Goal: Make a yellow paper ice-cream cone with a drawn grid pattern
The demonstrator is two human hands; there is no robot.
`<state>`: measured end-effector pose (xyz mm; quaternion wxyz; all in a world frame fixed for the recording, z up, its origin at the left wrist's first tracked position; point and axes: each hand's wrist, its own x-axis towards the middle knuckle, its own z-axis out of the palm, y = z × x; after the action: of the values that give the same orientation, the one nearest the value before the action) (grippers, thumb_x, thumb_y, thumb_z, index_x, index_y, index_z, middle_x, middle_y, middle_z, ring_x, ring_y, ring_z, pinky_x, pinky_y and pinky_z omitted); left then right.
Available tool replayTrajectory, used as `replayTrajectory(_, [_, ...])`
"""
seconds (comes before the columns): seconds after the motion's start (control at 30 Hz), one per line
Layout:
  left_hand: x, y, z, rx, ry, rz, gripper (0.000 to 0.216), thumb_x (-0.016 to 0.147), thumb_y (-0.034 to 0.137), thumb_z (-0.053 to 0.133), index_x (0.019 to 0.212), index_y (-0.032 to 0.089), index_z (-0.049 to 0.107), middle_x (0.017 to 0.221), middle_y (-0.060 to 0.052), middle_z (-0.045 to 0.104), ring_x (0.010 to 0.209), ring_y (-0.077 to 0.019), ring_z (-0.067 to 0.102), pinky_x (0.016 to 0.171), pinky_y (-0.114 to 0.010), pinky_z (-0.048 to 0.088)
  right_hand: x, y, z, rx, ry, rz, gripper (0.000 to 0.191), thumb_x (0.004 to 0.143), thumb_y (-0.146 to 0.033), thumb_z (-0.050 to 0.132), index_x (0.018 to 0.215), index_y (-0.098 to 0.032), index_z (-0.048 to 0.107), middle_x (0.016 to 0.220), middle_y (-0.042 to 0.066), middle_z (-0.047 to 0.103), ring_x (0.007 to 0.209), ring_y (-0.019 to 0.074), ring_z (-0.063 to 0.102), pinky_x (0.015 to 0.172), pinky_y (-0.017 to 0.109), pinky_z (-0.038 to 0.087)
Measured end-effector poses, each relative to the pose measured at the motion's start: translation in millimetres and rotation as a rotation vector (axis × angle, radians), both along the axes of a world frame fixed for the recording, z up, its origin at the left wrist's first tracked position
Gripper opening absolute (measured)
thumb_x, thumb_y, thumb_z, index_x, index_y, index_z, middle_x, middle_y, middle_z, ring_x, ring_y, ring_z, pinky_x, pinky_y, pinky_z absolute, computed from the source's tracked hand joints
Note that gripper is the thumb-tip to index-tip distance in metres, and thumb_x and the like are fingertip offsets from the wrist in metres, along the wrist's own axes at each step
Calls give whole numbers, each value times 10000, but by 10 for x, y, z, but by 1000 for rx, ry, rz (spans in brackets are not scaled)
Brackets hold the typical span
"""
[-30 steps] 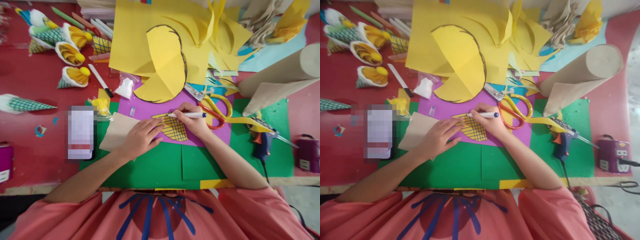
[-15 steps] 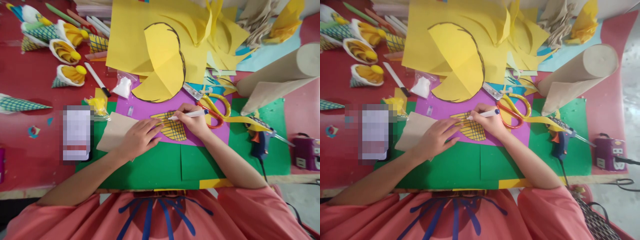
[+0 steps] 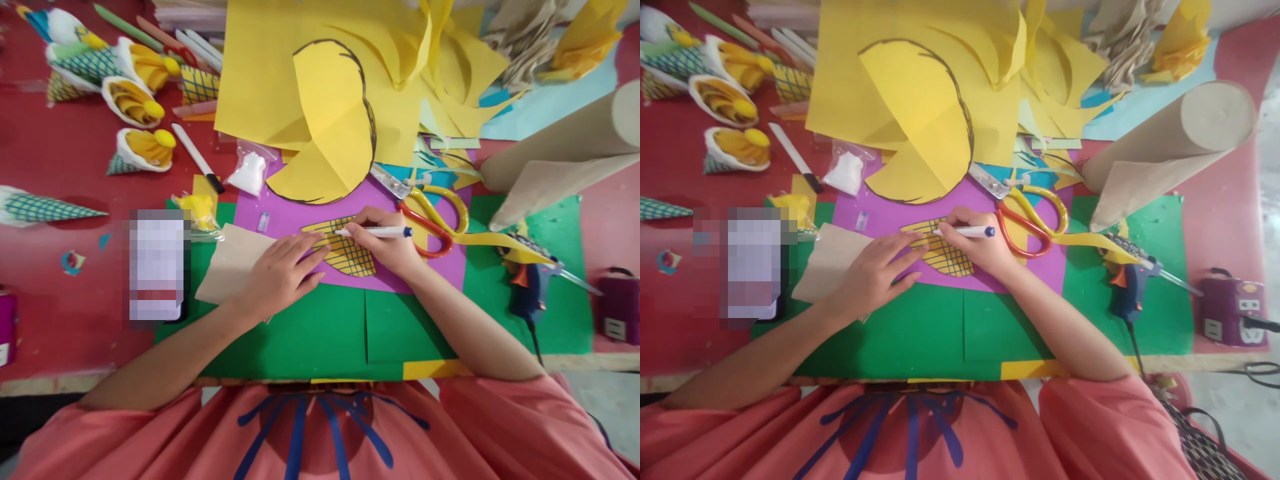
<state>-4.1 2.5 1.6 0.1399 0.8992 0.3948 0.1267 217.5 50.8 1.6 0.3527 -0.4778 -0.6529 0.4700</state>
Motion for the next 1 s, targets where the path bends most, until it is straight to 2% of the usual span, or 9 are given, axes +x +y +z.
replayTrajectory(0.23, [1, -6, -10, 11, 14, 3, 398, 925, 292, 482, 1298, 164, 534, 1366, -133, 522, 1266, -283, 484, 1037, -454, 424, 22, 8, 4, -47, 13, 24, 190, 814, -259, 605, 653, -158, 591, 575, -23, 588, 518, 83, 492, 483, 214, 355])
replayTrajectory(0.4, [3, -9, -8, -14, 29, 35, 416, 925, 295, 485, 1321, 171, 514, 1406, -144, 481, 1336, -294, 418, 1069, -471, 404, 37, -7, -4, -56, 96, -36, 201, 833, -307, 613, 689, -167, 605, 596, -18, 601, 519, 91, 516, 489, 227, 373])
replayTrajectory(0.6, [-13, -16, -28, -9, -17, 24, 357, 922, 264, 499, 1270, 214, 566, 1474, -133, 399, 1387, -299, 350, 1094, -486, 384, 28, -10, -17, -33, 43, 1, 190, 846, -299, 609, 721, -156, 603, 631, -14, 606, 545, 87, 526, 516, 224, 389])
replayTrajectory(0.87, [-10, -12, -27, 0, -26, 22, 361, 915, 255, 515, 1269, 220, 576, 1464, -143, 411, 1375, -313, 368, 1086, -500, 388, 0, -10, 12, 14, -13, 22, 162, 828, -282, 625, 736, -149, 611, 652, -14, 624, 555, 79, 534, 521, 205, 396])
replayTrajectory(1.0, [-9, -16, -29, -9, -28, 31, 356, 915, 257, 511, 1263, 229, 581, 1473, -128, 406, 1376, -309, 368, 1088, -504, 387, 5, -5, 27, -17, -25, 44, 181, 820, -262, 606, 680, -148, 609, 588, -23, 594, 514, 75, 491, 486, 204, 370])
